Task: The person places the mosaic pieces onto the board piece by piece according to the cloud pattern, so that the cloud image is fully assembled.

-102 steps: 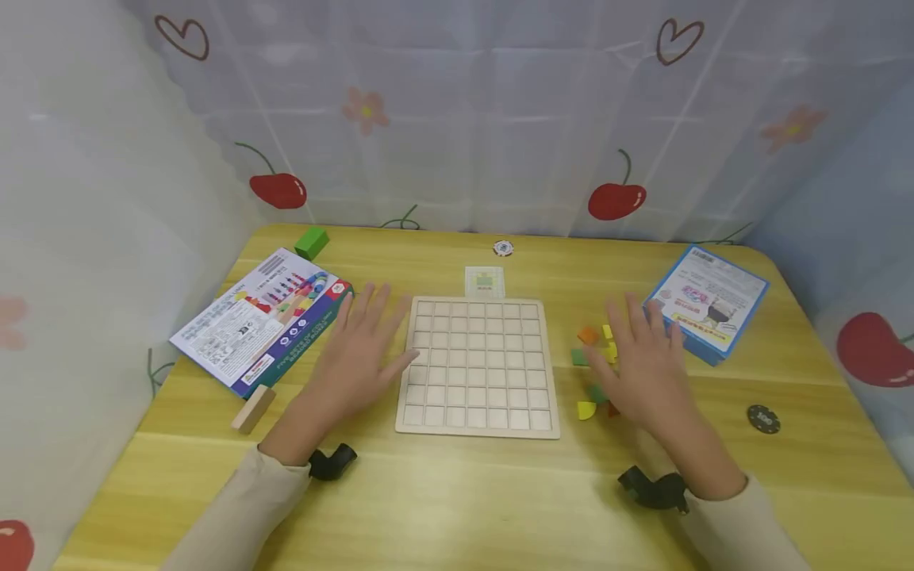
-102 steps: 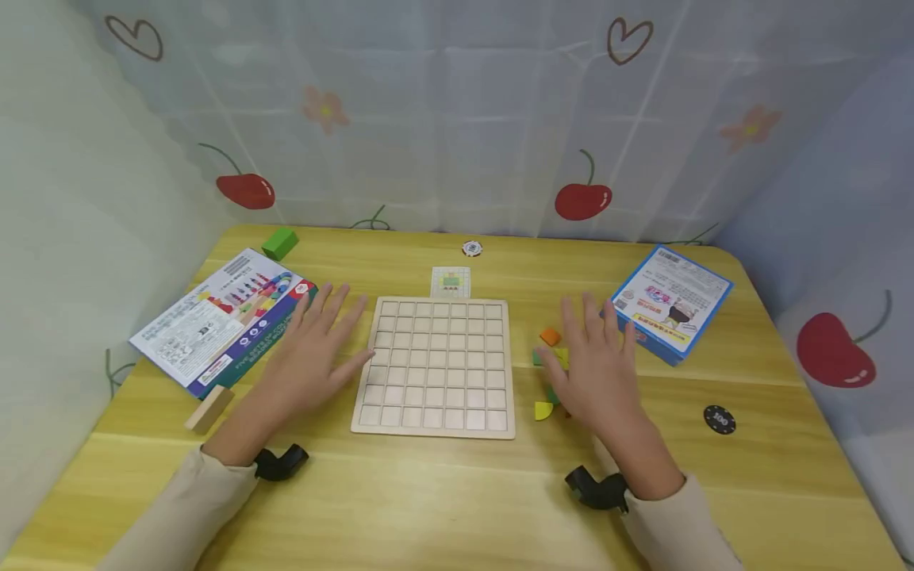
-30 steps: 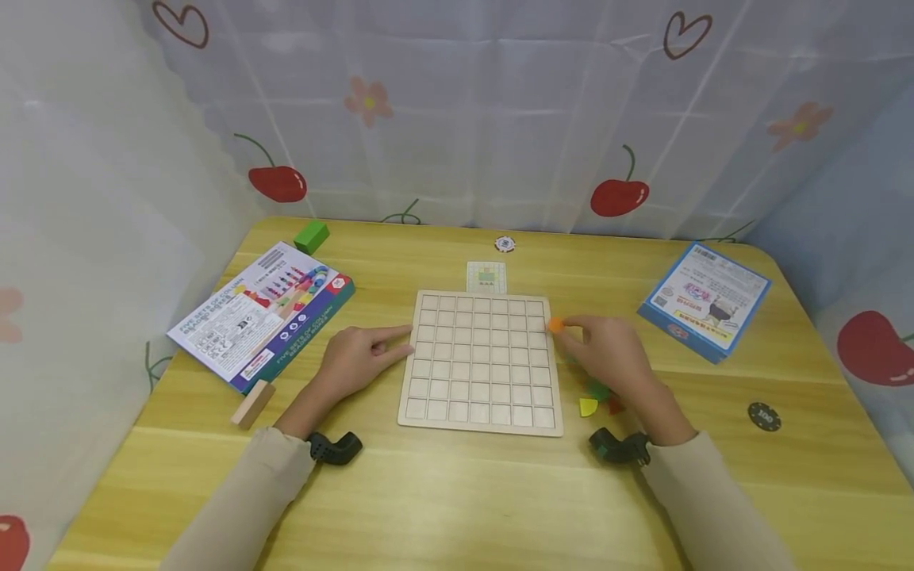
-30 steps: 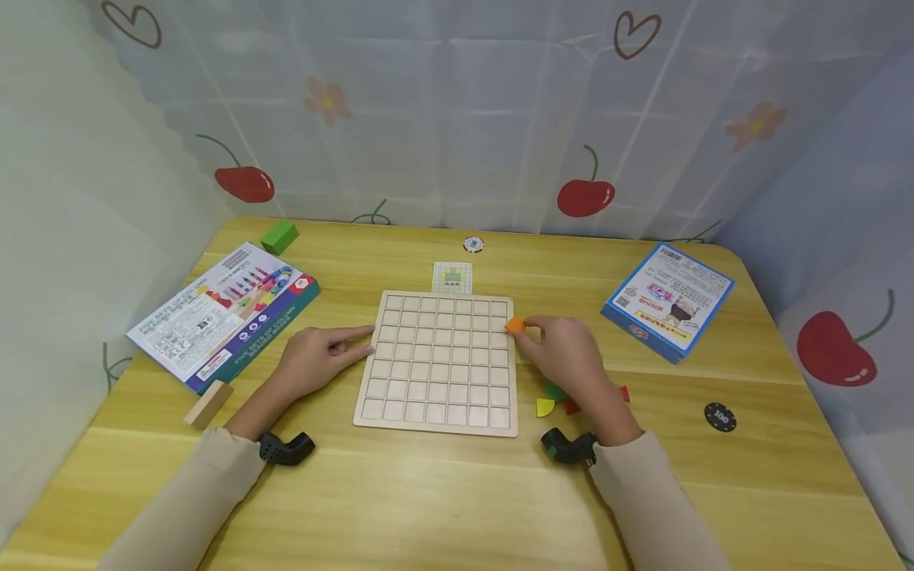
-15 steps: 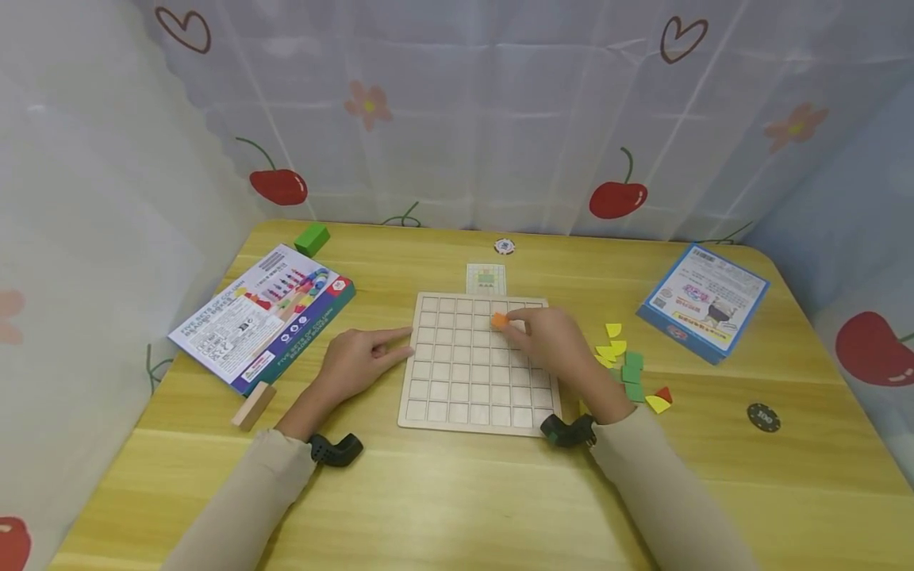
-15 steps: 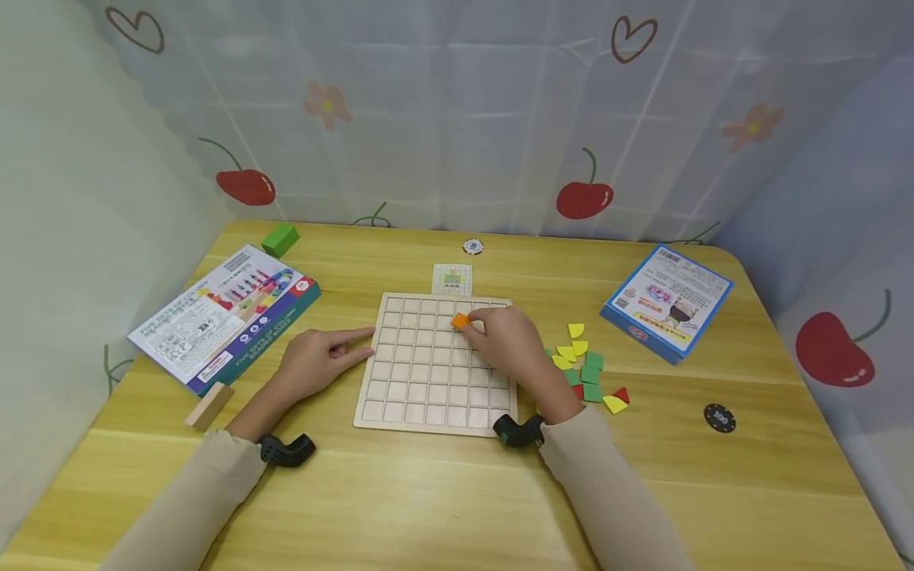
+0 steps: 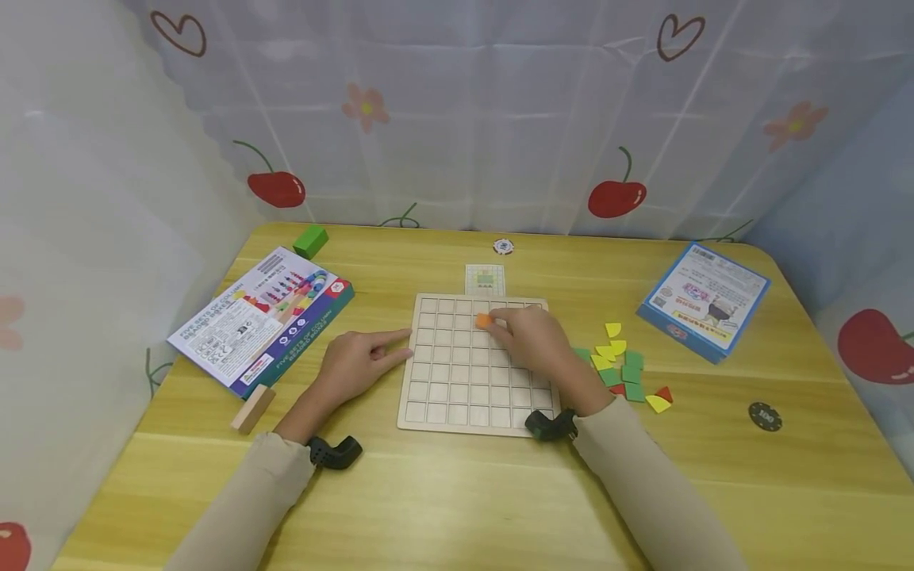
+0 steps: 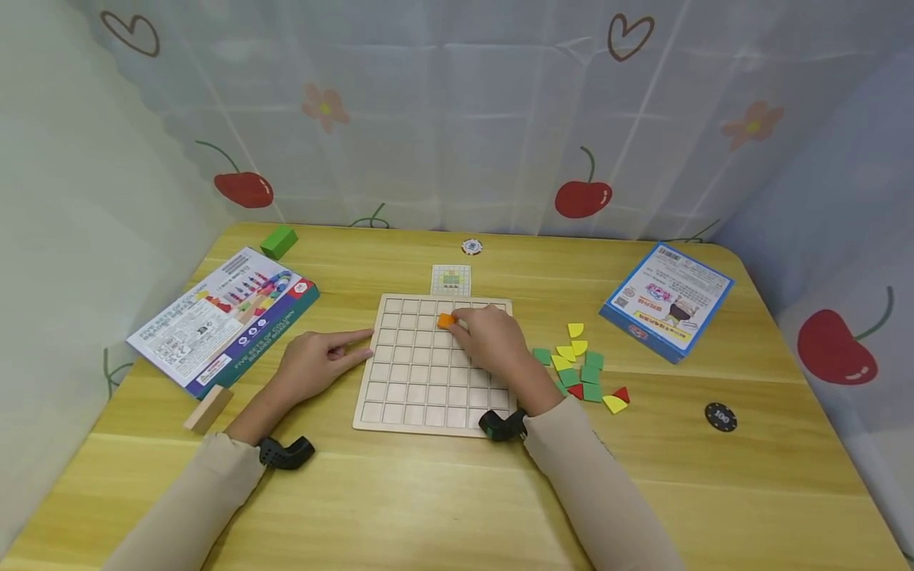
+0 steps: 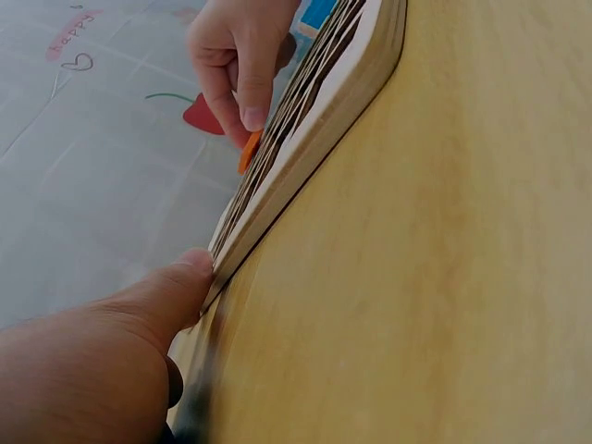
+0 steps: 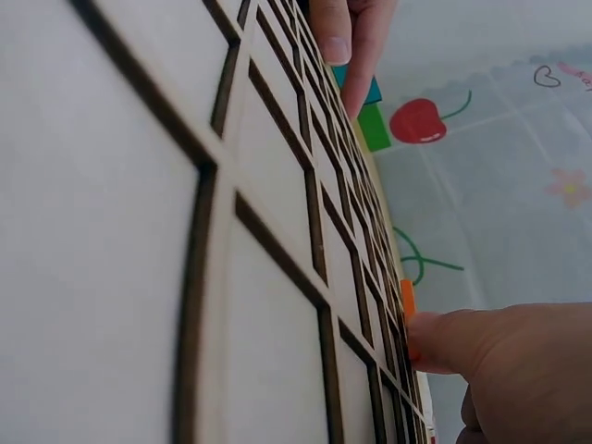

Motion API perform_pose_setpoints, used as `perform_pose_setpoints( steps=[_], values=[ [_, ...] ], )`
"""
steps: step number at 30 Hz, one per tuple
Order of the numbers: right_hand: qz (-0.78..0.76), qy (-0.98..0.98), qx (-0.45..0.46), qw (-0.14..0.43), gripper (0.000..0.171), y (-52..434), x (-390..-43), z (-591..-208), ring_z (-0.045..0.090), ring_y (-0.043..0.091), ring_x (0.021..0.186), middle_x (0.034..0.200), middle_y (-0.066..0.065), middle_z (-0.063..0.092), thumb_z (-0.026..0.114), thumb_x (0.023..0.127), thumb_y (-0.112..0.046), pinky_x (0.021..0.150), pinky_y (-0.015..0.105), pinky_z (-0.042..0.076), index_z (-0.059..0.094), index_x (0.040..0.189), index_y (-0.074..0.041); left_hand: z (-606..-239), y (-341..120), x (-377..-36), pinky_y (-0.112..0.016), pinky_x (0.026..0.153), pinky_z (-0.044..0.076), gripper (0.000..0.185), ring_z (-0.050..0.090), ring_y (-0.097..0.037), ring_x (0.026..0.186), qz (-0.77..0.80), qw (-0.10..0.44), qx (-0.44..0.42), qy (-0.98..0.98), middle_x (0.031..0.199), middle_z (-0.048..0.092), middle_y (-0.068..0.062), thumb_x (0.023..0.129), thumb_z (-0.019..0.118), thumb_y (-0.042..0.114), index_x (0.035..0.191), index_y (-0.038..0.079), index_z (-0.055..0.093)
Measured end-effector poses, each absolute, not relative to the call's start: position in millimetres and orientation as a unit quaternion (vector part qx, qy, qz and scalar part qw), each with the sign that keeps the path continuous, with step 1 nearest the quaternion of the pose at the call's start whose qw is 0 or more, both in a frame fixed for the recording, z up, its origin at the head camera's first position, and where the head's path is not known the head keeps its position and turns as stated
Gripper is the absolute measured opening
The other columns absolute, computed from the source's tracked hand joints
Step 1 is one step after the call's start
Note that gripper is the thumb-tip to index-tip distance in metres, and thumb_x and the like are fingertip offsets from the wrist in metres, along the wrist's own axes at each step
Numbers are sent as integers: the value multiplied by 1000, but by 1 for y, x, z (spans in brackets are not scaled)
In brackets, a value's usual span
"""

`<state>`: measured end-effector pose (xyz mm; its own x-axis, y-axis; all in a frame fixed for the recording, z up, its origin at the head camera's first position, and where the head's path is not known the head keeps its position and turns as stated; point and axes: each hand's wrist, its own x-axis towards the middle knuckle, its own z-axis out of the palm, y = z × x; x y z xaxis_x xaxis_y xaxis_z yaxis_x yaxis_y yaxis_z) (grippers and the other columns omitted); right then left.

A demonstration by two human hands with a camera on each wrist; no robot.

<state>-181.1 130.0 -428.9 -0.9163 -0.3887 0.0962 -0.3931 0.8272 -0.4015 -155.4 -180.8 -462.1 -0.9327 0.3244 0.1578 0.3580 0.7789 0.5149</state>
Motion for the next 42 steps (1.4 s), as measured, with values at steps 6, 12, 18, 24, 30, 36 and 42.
perform_pose_setpoints(
  steps=[6, 12, 18, 24, 30, 36, 42],
  values=[
    [210, -958, 197, 1, 37, 130, -182, -433, 40, 13, 53, 51, -6, 44, 62, 104, -32, 56, 31, 36, 69, 134, -10, -463, -182, -156, -31, 52, 26, 43, 35, -10, 49, -280, 35, -184, -941, 54, 42, 10, 95, 70, 51, 132, 29, 72],
    [222, -956, 190, 4, 37, 132, -181, -439, 35, 12, 50, 51, -6, 38, 59, 106, -31, 52, 32, 33, 67, 137, -13, -464, -182, -157, -31, 52, 26, 44, 36, -10, 49, -277, 37, -188, -942, 54, 42, 10, 95, 69, 53, 132, 30, 72],
    [219, -957, 190, 18, 37, 133, -178, -444, 33, 12, 49, 49, -6, 40, 57, 107, -31, 49, 32, 30, 66, 139, -15, -463, -182, -157, -31, 52, 26, 44, 36, -10, 49, -275, 34, -187, -942, 54, 42, 10, 95, 70, 52, 133, 30, 71],
    [224, -954, 193, 48, 36, 132, -175, -448, 32, 12, 47, 47, -6, 39, 58, 106, -30, 48, 32, 28, 67, 138, -15, -462, -181, -156, -32, 52, 27, 44, 36, -11, 49, -279, 32, -185, -942, 54, 42, 10, 95, 69, 52, 133, 30, 71],
    [227, -953, 189, 71, 34, 131, -173, -451, 29, 10, 45, 46, -8, 36, 59, 105, -30, 46, 31, 27, 69, 134, -15, -463, -181, -156, -32, 52, 26, 45, 36, -11, 50, -276, 27, -185, -943, 55, 42, 10, 95, 68, 54, 133, 30, 71],
    [233, -953, 178, 73, 33, 130, -172, -452, 29, 10, 46, 47, -8, 35, 59, 104, -31, 46, 31, 26, 71, 132, -16, -463, -182, -156, -31, 52, 26, 45, 36, -10, 50, -278, 33, -190, -941, 56, 42, 10, 95, 69, 53, 133, 30, 71],
    [256, -949, 168, 81, 35, 131, -172, -455, 28, 10, 45, 48, -8, 36, 61, 103, -30, 45, 31, 26, 68, 135, -17, -464, -182, -156, -31, 53, 26, 43, 35, -10, 50, -279, 36, -191, -940, 56, 41, 10, 95, 70, 51, 132, 30, 72]
  ],
)
